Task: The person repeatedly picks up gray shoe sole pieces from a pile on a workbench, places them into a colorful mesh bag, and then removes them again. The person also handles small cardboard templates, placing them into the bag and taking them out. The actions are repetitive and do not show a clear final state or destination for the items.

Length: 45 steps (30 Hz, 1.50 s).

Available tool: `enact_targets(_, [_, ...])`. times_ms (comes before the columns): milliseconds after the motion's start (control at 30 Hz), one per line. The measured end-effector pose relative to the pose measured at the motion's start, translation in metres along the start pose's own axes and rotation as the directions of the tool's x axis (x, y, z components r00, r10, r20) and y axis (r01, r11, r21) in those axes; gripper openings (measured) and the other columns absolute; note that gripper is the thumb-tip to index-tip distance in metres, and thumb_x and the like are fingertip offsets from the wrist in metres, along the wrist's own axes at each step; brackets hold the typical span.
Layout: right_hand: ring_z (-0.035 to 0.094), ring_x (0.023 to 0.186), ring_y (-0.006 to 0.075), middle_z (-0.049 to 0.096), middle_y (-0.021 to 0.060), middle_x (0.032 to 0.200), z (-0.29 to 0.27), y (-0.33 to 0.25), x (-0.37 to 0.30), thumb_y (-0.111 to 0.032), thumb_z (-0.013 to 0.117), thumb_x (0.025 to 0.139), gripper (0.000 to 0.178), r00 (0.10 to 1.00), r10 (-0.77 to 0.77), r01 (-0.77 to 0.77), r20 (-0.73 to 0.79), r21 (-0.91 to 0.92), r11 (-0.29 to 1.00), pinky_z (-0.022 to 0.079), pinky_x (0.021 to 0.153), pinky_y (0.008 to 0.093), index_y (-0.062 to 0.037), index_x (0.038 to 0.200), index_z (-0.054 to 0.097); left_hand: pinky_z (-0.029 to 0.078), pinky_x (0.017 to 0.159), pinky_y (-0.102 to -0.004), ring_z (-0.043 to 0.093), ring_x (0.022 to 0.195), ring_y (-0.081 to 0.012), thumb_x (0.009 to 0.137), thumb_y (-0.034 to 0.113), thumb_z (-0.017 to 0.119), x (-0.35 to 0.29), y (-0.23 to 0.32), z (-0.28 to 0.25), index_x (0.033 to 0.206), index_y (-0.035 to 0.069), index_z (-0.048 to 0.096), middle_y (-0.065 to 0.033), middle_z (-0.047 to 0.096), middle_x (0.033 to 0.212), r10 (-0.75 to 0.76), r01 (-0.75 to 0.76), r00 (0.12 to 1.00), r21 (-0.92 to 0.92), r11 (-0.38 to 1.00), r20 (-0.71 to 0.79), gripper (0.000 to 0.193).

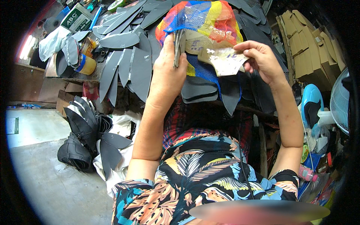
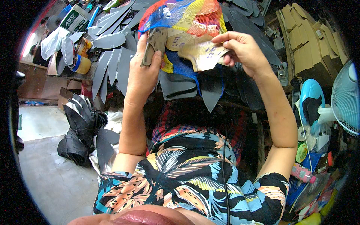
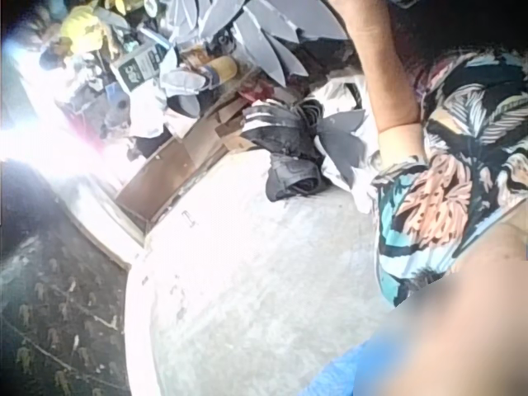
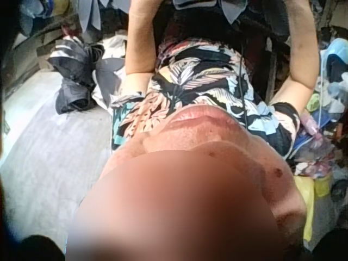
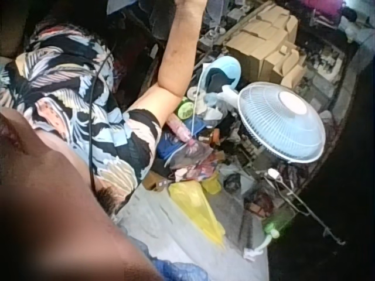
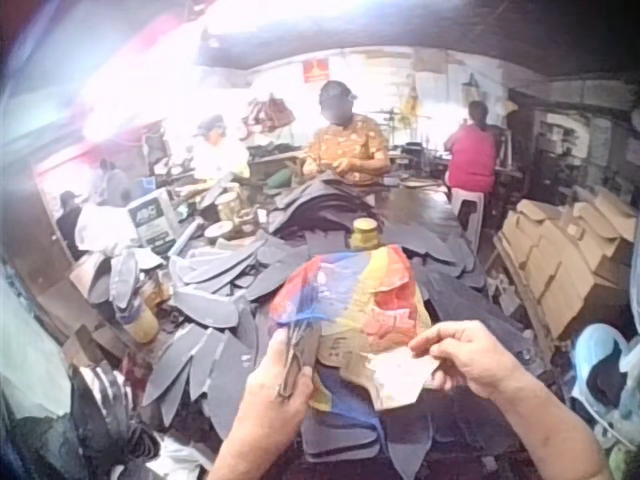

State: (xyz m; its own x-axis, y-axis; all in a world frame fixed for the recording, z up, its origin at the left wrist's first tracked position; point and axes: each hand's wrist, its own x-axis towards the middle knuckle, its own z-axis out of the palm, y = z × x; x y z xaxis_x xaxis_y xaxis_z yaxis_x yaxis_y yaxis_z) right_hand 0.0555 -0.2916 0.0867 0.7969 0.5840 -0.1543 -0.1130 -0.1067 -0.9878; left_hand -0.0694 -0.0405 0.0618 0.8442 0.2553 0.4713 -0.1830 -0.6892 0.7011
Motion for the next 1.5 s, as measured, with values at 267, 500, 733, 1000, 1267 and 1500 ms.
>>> enact_targets(267, [0.061,0.106,0.0099,0.063,0.0042,0.120,0.065,0.008,0.000,-0.013,0.052,0.100,0.034,0.973,-0.100,0.077,0.206,0.116,0.990,0.051,0.092,0.0273,-0.0048,0.133,0.054,0.049,0.099,-0.0441,0.056,0.121,-0.0452,0.093,0.019,0.066,-0.008,0.020,0.007,0.147,0.001,0.036,-0.0296,0.054,0.133,-0.055,0.010,0.974,0.200,0.980,0.218,0.064])
enact_targets(500, [0.060,0.105,0.0143,0.064,0.0061,0.114,0.068,0.006,0.026,-0.017,0.056,0.099,0.021,0.898,-0.303,0.381,0.320,-0.220,0.898,0.047,0.094,0.0296,-0.0044,0.116,0.059,0.050,0.095,-0.0443,0.061,0.113,-0.0440,0.095,0.008,0.059,-0.001,0.011,0.002,0.140,-0.002,0.044,-0.0298,0.060,0.123,-0.050,0.042,0.996,0.112,0.993,0.072,0.049])
enact_targets(733, [0.063,0.117,0.0291,0.065,0.0185,0.124,0.025,0.012,0.061,-0.002,0.051,0.094,0.038,0.867,-0.463,0.435,0.184,-0.731,0.525,0.047,0.102,0.0353,-0.0013,0.131,0.059,0.050,0.093,-0.0491,0.059,0.110,-0.0477,0.094,0.007,0.056,0.005,0.007,-0.006,0.138,-0.001,0.044,-0.0307,0.060,0.120,0.060,-0.058,0.998,0.111,0.992,-0.022,0.047])
enact_targets(1000, [0.057,0.119,0.0339,0.060,0.0183,0.125,0.015,0.014,0.030,-0.015,0.073,0.082,0.061,0.851,-0.435,0.381,0.294,-0.916,0.126,0.046,0.103,0.0407,-0.0017,0.137,0.051,0.051,0.089,-0.0509,0.060,0.105,-0.0476,0.093,0.007,0.056,-0.002,0.003,0.001,0.135,-0.003,0.044,-0.0291,0.060,0.114,0.104,-0.102,0.995,0.188,0.977,0.001,0.044])
enact_targets(1267, [0.067,0.093,0.0295,0.064,0.0156,0.110,0.026,0.003,0.032,-0.018,0.073,0.085,0.053,0.876,-0.451,0.258,0.173,-0.957,0.135,0.057,0.085,0.0393,-0.0057,0.133,0.053,0.053,0.085,-0.0510,0.062,0.100,-0.0483,0.094,0.012,0.057,0.000,0.004,0.001,0.138,-0.001,0.041,-0.0287,0.059,0.114,0.115,-0.117,0.993,0.218,0.969,0.020,0.049])
enact_targets(1500, [0.066,0.095,0.0133,0.062,0.0100,0.121,0.072,-0.014,0.017,-0.014,0.054,0.100,0.041,0.981,-0.042,0.021,0.189,0.112,0.993,0.058,0.075,0.0264,-0.0033,0.139,0.046,0.052,0.094,-0.0470,0.059,0.115,-0.0457,0.079,0.031,0.082,-0.009,0.024,0.004,0.152,0.007,0.031,-0.0270,0.051,0.136,-0.032,-0.038,0.962,0.251,0.967,0.271,0.093])
